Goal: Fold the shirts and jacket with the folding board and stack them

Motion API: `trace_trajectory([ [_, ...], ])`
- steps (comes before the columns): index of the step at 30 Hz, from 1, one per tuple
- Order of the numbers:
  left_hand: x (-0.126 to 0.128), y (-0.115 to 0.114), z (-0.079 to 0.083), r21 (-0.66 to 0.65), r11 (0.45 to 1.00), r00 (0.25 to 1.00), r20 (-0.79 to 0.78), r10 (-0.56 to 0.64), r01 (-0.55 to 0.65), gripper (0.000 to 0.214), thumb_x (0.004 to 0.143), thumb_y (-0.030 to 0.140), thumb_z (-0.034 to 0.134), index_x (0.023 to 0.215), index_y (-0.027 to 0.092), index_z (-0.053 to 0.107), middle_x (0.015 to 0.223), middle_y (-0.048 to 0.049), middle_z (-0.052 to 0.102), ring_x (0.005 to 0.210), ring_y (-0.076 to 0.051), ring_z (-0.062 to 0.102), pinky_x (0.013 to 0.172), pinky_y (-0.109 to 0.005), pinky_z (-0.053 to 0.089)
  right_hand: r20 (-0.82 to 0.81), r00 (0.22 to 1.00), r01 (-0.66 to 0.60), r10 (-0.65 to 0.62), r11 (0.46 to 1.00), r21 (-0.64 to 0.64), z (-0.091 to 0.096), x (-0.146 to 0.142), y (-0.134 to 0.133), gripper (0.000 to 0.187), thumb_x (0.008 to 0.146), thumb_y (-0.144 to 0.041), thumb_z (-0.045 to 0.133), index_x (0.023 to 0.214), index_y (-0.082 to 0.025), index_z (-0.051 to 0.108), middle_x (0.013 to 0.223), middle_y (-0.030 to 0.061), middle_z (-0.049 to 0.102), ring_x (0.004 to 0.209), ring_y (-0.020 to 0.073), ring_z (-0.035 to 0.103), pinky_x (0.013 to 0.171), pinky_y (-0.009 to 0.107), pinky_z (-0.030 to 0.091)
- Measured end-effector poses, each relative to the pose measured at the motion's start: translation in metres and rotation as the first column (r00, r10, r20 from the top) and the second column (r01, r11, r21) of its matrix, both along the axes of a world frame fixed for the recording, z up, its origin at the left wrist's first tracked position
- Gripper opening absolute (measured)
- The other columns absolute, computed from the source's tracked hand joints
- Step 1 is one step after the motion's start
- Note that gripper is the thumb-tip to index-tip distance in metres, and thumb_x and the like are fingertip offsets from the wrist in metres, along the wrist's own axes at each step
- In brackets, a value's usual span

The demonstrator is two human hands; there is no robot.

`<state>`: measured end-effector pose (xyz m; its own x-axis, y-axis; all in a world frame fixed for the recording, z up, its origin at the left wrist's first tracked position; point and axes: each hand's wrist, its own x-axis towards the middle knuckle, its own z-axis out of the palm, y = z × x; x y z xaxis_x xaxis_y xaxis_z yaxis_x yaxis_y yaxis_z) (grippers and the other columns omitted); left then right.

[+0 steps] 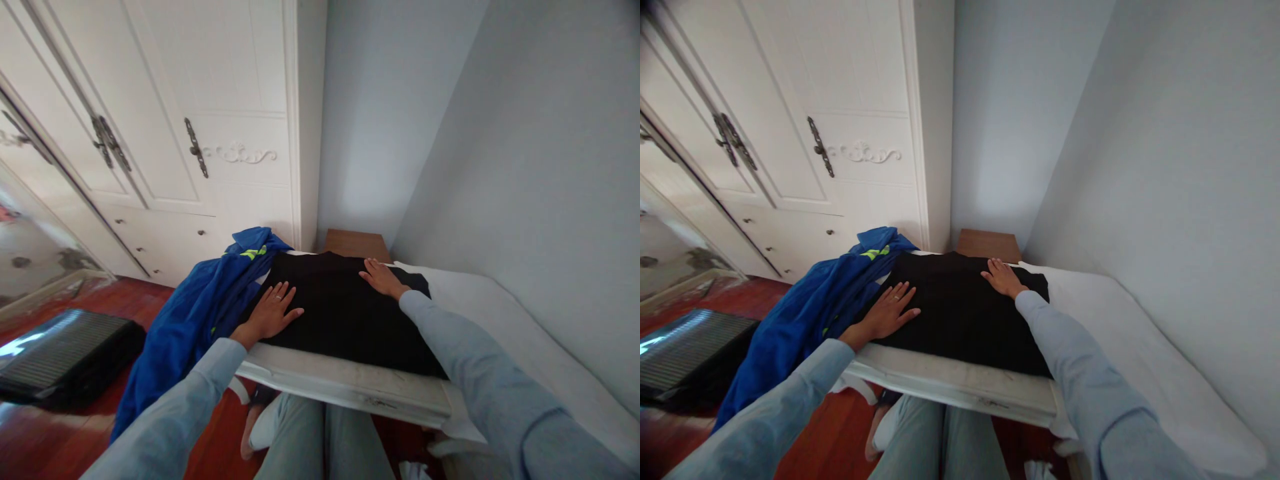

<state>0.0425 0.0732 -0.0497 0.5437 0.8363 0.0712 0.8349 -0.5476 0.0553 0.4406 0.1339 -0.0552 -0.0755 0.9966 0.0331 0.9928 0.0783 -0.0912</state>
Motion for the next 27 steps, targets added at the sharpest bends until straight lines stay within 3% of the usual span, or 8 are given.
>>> trace_trajectory([
  [2,-0.001,0.003,0.007,-0.002,1.000,1.000,-0.019,-0.012,0.012,0.081,0.099,0.068,0.026,0.154,0.011,0.039,0.161,-0.0201,0.032,0.151,-0.034,0.026,0.121,-0.050,0.026,0.002,0.990,0.141,-0.141,0.990,-0.005,0.006,0.010,-0.009,0.075,0.102,-0.054,0.029,0.153,0.001,0.036,0.158,0.0231,0.028,0.151,0.0320,0.024,0.125,0.047,0.023],
  [4,0.001,0.011,0.020,0.014,0.999,0.999,-0.031,-0.040,0.041,0.076,0.098,0.067,0.029,0.147,0.012,0.051,0.152,-0.0214,0.046,0.143,-0.036,0.041,0.115,-0.050,0.034,-0.011,0.977,0.211,-0.211,0.978,0.004,0.013,0.009,-0.020,0.078,0.102,-0.055,0.029,0.152,0.005,0.036,0.156,0.0267,0.029,0.150,0.0350,0.026,0.123,0.050,0.025],
  [6,0.011,0.026,0.037,0.046,0.996,0.996,-0.032,-0.079,0.081,0.070,0.099,0.066,0.030,0.131,0.015,0.065,0.136,-0.0202,0.061,0.129,-0.035,0.056,0.108,-0.049,0.041,-0.047,0.991,0.128,-0.126,0.991,0.036,0.020,-0.007,-0.032,0.080,0.102,-0.058,0.026,0.154,0.004,0.034,0.157,0.0256,0.028,0.151,0.0345,0.025,0.123,0.050,0.026],
  [8,0.027,0.045,0.053,0.083,0.991,0.994,-0.012,-0.109,0.109,0.065,0.101,0.062,0.028,0.122,0.016,0.069,0.128,-0.0181,0.065,0.121,-0.033,0.061,0.104,-0.048,0.044,-0.096,0.994,-0.039,0.048,0.995,0.092,0.026,-0.035,-0.045,0.082,0.102,-0.062,0.023,0.156,-0.001,0.032,0.159,0.0216,0.026,0.152,0.0317,0.023,0.124,0.049,0.026],
  [11,0.061,0.073,0.059,0.112,0.988,0.994,0.017,-0.108,0.106,0.062,0.102,0.056,0.028,0.138,0.016,0.059,0.144,-0.0171,0.056,0.135,-0.032,0.050,0.111,-0.045,0.039,-0.102,0.962,-0.235,0.252,0.959,0.157,0.028,-0.081,-0.065,0.084,0.101,-0.067,0.020,0.158,-0.005,0.032,0.161,0.0185,0.024,0.153,0.0299,0.020,0.125,0.050,0.023],
  [14,0.086,0.090,0.044,0.063,0.997,0.998,-0.027,-0.051,0.053,0.067,0.101,0.058,0.031,0.151,0.015,0.045,0.161,-0.0169,0.034,0.151,-0.032,0.027,0.120,-0.046,0.026,-0.064,0.942,-0.320,0.330,0.938,0.131,0.021,-0.104,-0.085,0.084,0.101,-0.067,0.022,0.157,-0.005,0.033,0.161,0.0178,0.023,0.153,0.0289,0.020,0.127,0.048,0.021],
  [19,0.090,0.097,0.013,-0.021,0.991,0.991,0.015,0.131,-0.130,0.081,0.098,0.068,0.021,0.156,0.014,0.038,0.161,-0.0204,0.031,0.151,-0.038,0.025,0.120,-0.053,0.022,-0.049,0.969,-0.240,0.242,0.970,0.040,0.004,-0.072,-0.125,0.084,0.101,-0.067,0.018,0.158,-0.006,0.032,0.162,0.0158,0.022,0.153,0.0272,0.020,0.127,0.048,0.022],
  [27,0.083,0.096,0.009,-0.033,0.991,0.990,0.054,0.131,-0.129,0.085,0.096,0.071,0.018,0.155,0.014,0.039,0.161,-0.0197,0.031,0.151,-0.038,0.024,0.121,-0.052,0.019,-0.034,0.985,-0.169,0.168,0.985,-0.038,-0.002,-0.002,-0.195,0.084,0.100,-0.069,0.020,0.160,-0.012,0.029,0.163,0.0132,0.019,0.154,0.0269,0.020,0.126,0.051,0.023],
])
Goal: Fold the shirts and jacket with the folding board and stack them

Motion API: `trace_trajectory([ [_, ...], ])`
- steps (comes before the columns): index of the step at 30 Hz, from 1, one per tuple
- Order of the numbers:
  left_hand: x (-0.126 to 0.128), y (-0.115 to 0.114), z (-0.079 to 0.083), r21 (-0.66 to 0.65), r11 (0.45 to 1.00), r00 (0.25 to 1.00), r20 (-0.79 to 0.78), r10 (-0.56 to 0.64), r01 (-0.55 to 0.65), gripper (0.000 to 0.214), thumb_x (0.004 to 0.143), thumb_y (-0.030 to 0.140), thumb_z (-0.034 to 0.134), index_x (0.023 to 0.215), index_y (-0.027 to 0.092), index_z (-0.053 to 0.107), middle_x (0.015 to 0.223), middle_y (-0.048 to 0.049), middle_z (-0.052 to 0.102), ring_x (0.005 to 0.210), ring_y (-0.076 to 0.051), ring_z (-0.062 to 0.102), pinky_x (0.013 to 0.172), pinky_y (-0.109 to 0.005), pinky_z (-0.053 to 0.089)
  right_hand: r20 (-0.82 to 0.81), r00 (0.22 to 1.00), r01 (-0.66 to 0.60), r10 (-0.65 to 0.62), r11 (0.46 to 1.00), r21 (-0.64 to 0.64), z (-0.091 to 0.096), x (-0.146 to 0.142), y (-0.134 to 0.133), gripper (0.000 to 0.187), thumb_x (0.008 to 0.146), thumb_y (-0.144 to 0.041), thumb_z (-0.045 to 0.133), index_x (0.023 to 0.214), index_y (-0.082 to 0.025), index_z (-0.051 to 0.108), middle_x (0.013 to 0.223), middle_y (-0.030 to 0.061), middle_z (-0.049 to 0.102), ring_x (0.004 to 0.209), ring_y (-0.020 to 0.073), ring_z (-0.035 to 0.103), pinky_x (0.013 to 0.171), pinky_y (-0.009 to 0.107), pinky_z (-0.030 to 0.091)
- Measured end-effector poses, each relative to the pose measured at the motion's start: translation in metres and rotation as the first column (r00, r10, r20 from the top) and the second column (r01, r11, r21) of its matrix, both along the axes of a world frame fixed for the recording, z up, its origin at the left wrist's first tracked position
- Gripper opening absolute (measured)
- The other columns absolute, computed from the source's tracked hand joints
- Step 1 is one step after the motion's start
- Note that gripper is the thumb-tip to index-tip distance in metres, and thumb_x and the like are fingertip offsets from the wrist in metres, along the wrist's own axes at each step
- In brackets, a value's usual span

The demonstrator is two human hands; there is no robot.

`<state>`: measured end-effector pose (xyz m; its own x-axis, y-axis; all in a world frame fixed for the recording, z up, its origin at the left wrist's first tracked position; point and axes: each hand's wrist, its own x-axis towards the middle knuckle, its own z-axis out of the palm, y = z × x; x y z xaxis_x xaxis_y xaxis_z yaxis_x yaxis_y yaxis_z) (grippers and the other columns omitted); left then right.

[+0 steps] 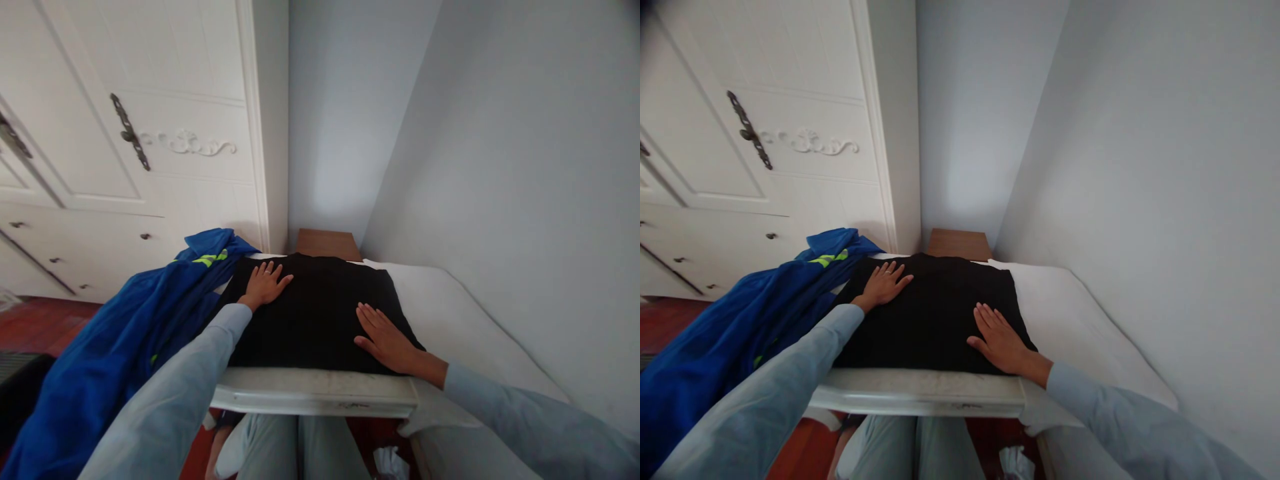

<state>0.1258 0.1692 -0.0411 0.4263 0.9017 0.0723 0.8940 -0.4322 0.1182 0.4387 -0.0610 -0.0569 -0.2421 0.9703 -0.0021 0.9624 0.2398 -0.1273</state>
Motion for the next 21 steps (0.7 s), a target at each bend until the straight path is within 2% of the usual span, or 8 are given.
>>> trace_trajectory([
  [4,0.001,0.004,0.000,-0.036,0.999,1.000,0.000,0.006,-0.006,0.085,0.096,0.072,0.018,0.156,0.015,0.037,0.163,-0.0185,0.028,0.151,-0.038,0.023,0.122,-0.051,0.017,-0.026,0.998,0.055,-0.057,0.996,-0.071,0.000,0.016,-0.017,0.085,0.100,-0.070,0.021,0.160,-0.011,0.029,0.163,0.0133,0.019,0.154,0.0272,0.018,0.127,0.051,0.023],
  [7,0.002,0.007,0.006,-0.057,0.998,1.000,-0.013,0.007,-0.007,0.083,0.096,0.072,0.019,0.155,0.017,0.040,0.162,-0.0182,0.030,0.150,-0.038,0.025,0.120,-0.053,0.022,-0.053,0.994,0.096,-0.098,0.995,-0.042,0.003,0.013,-0.012,0.087,0.099,-0.071,0.021,0.160,-0.010,0.029,0.163,0.0139,0.018,0.154,0.0278,0.017,0.126,0.050,0.024],
  [11,0.008,0.011,0.020,-0.077,0.997,1.000,-0.010,-0.002,0.001,0.081,0.097,0.069,0.016,0.147,0.015,0.051,0.157,-0.0223,0.039,0.146,-0.038,0.035,0.114,-0.054,0.033,-0.085,0.995,0.060,-0.055,0.996,0.061,0.010,-0.012,0.030,0.087,0.099,-0.071,0.022,0.159,-0.009,0.030,0.162,0.0161,0.019,0.154,0.0281,0.018,0.126,0.051,0.023],
  [15,0.010,0.013,0.019,-0.005,1.000,1.000,0.011,0.000,0.000,0.078,0.099,0.065,0.021,0.150,0.012,0.046,0.160,-0.0223,0.032,0.151,-0.035,0.025,0.120,-0.053,0.024,-0.088,0.995,0.044,-0.035,0.994,0.102,0.012,-0.027,0.090,0.086,0.099,-0.071,0.021,0.159,-0.009,0.032,0.162,0.0172,0.021,0.154,0.0295,0.017,0.125,0.053,0.022],
  [18,0.005,0.017,0.010,-0.055,0.997,0.999,0.013,0.048,-0.047,0.079,0.098,0.066,0.021,0.154,0.013,0.040,0.163,-0.0198,0.028,0.153,-0.034,0.021,0.121,-0.056,0.017,-0.049,0.990,0.134,-0.132,0.990,0.035,0.006,-0.011,0.118,0.086,0.100,-0.069,0.021,0.157,-0.006,0.034,0.161,0.0184,0.024,0.153,0.0301,0.020,0.125,0.052,0.024],
  [21,0.000,0.022,0.005,-0.075,0.995,0.996,0.054,0.071,-0.067,0.079,0.098,0.067,0.017,0.154,0.017,0.041,0.163,-0.0170,0.029,0.153,-0.033,0.022,0.121,-0.057,0.017,0.024,0.972,0.234,-0.235,0.972,0.025,-0.003,0.025,0.126,0.084,0.101,-0.066,0.019,0.155,-0.004,0.038,0.160,0.0180,0.026,0.152,0.0310,0.022,0.125,0.051,0.022],
])
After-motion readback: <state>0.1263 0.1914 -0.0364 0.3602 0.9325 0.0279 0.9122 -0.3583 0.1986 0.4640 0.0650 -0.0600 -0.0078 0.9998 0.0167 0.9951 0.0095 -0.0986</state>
